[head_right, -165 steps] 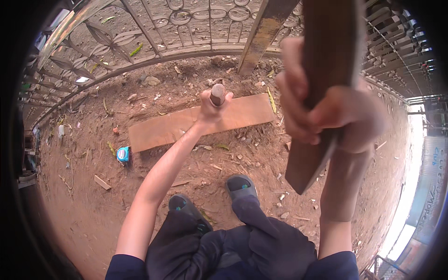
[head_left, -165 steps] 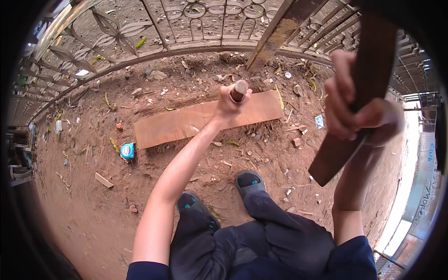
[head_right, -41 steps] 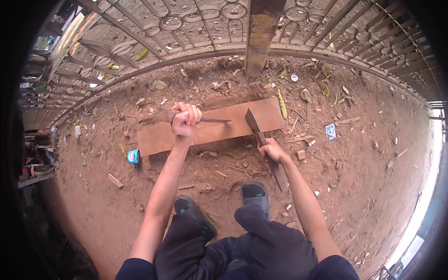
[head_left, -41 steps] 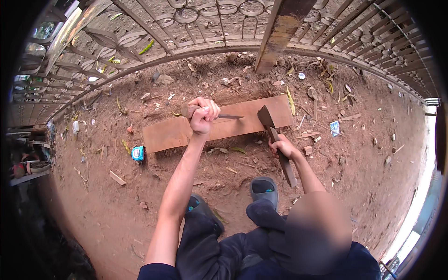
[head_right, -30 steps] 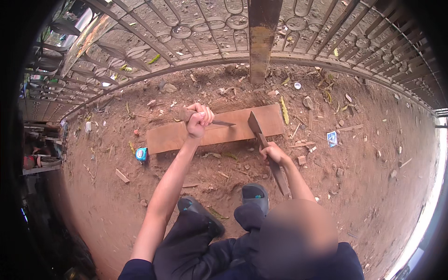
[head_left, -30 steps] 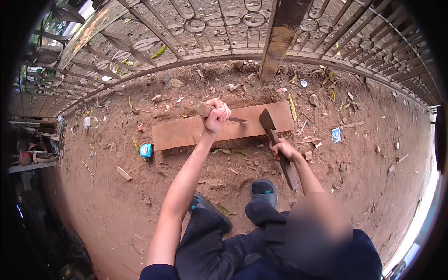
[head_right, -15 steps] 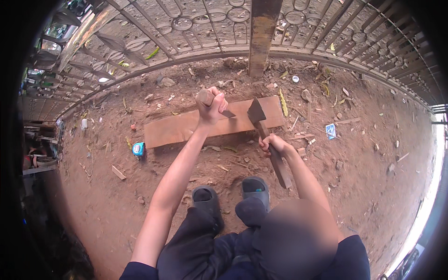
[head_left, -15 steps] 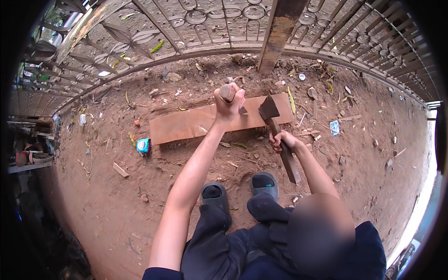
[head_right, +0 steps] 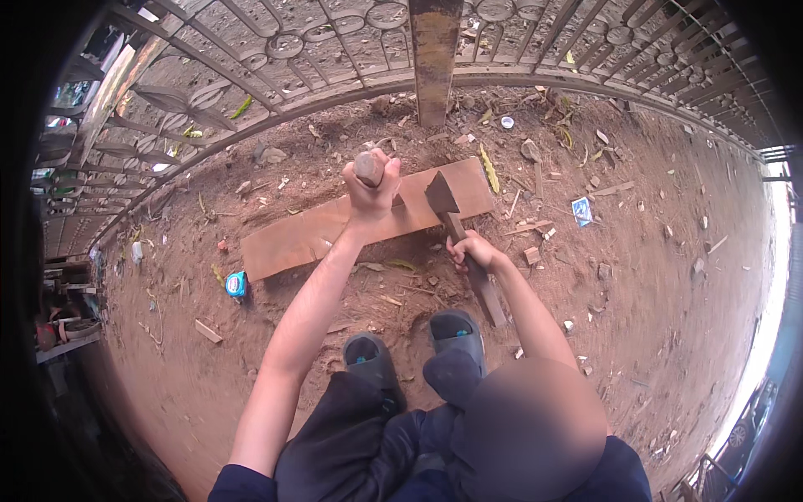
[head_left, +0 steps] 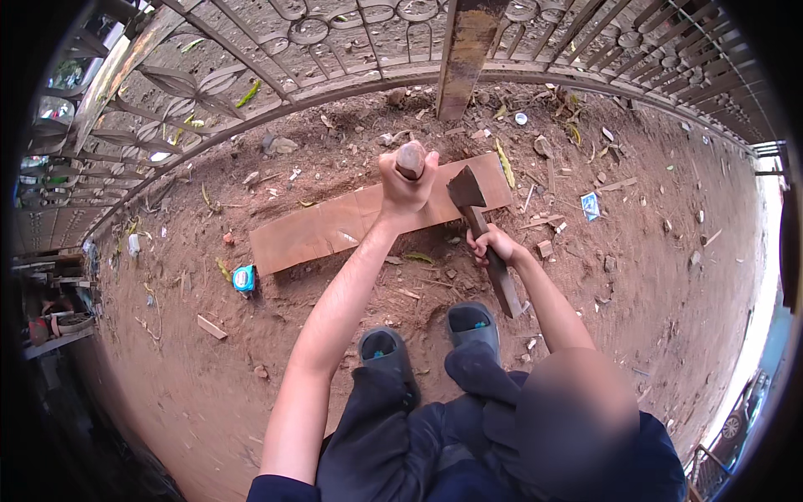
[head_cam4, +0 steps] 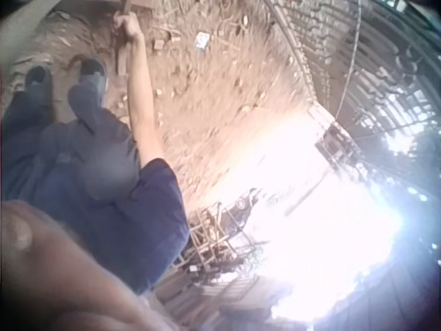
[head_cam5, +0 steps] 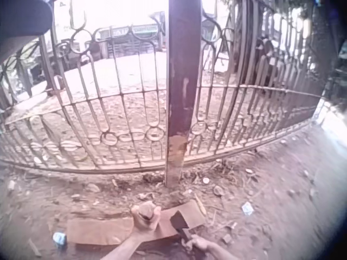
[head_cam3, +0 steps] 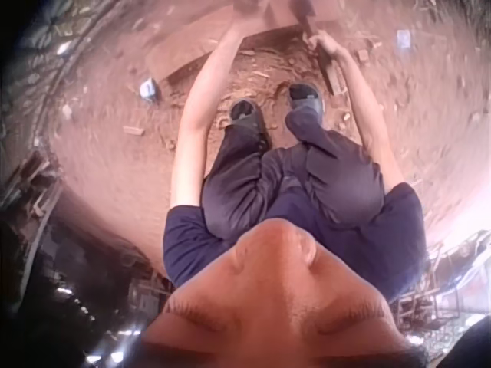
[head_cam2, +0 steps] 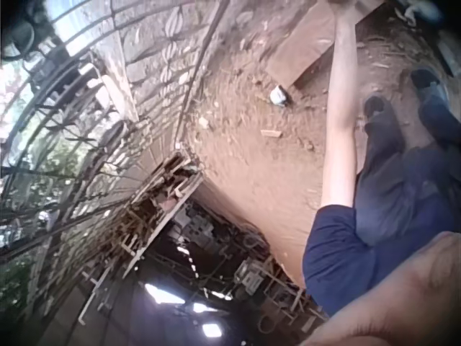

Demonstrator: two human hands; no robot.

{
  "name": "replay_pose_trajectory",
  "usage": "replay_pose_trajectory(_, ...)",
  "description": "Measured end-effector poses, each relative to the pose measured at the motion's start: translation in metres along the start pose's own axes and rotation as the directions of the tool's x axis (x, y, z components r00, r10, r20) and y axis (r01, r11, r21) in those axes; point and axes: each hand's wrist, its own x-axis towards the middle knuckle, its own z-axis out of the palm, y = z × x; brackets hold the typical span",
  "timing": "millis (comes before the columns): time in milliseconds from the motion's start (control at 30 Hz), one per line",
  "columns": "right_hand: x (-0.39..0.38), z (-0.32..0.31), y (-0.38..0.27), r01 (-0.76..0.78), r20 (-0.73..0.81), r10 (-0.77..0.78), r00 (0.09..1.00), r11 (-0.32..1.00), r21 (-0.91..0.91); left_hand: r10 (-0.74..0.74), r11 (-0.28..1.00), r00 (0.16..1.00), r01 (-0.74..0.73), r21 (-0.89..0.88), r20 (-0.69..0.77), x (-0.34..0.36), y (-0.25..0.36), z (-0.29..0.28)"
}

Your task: The person shapes a piece of wood by striking it with a hatchet while holding the wood upright on a support board.

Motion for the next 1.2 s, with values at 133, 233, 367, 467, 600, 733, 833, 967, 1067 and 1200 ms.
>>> replay_pose_trajectory(133,0.002,0.0,0.003,0.032,-0.019,-0.034,0.999,0.995,-0.089,-0.119,0.958,0.992,0.108,-0.266,-0.028,-0.003,0.004,-0.006)
replay_pose_trajectory(233,0.001,0.0,0.002,0.03,-0.046,-0.035,0.998,0.994,-0.104,-0.124,0.947,0.992,0.11,-0.302,-0.028,-0.003,0.009,-0.007)
replay_pose_trajectory(367,0.001,-0.001,0.003,0.018,-0.029,-0.022,0.999,0.992,-0.122,-0.2,0.898,0.975,0.142,-0.417,-0.099,0.0,0.016,-0.011)
replay_pose_trajectory(467,0.002,0.0,0.002,0.014,-0.027,-0.017,1.0,0.996,-0.093,-0.19,0.824,0.981,0.14,-0.549,-0.035,-0.002,0.013,-0.028)
replay_pose_trajectory(600,0.001,0.0,0.001,0.02,-0.008,-0.02,1.0,0.997,-0.075,-0.116,0.752,0.993,0.068,-0.656,-0.031,-0.004,-0.002,-0.055)
replay_pose_trajectory(733,0.002,-0.001,0.001,0.031,-0.001,-0.031,1.0,0.995,-0.095,-0.144,0.734,0.982,0.021,-0.678,-0.125,-0.008,-0.008,-0.063)
replay_pose_trajectory(833,0.0,0.002,-0.001,0.034,-0.011,-0.036,0.999,0.992,-0.122,-0.115,0.748,0.989,0.025,-0.664,-0.092,-0.008,-0.006,-0.06)
replay_pose_trajectory(967,0.0,0.0,0.0,0.038,-0.012,-0.04,0.999,0.991,-0.126,-0.164,0.758,0.985,0.089,-0.646,-0.057,-0.008,0.003,-0.045)
replay_pose_trajectory(1067,0.0,0.001,-0.001,0.031,-0.019,-0.033,0.999,0.991,-0.132,-0.193,0.762,0.979,0.11,-0.638,-0.062,-0.007,0.003,-0.041)
replay_pose_trajectory(1200,0.0,0.004,0.0,0.024,-0.043,-0.029,0.999,0.994,-0.109,-0.2,0.755,0.978,0.115,-0.646,-0.059,-0.006,0.007,-0.038)
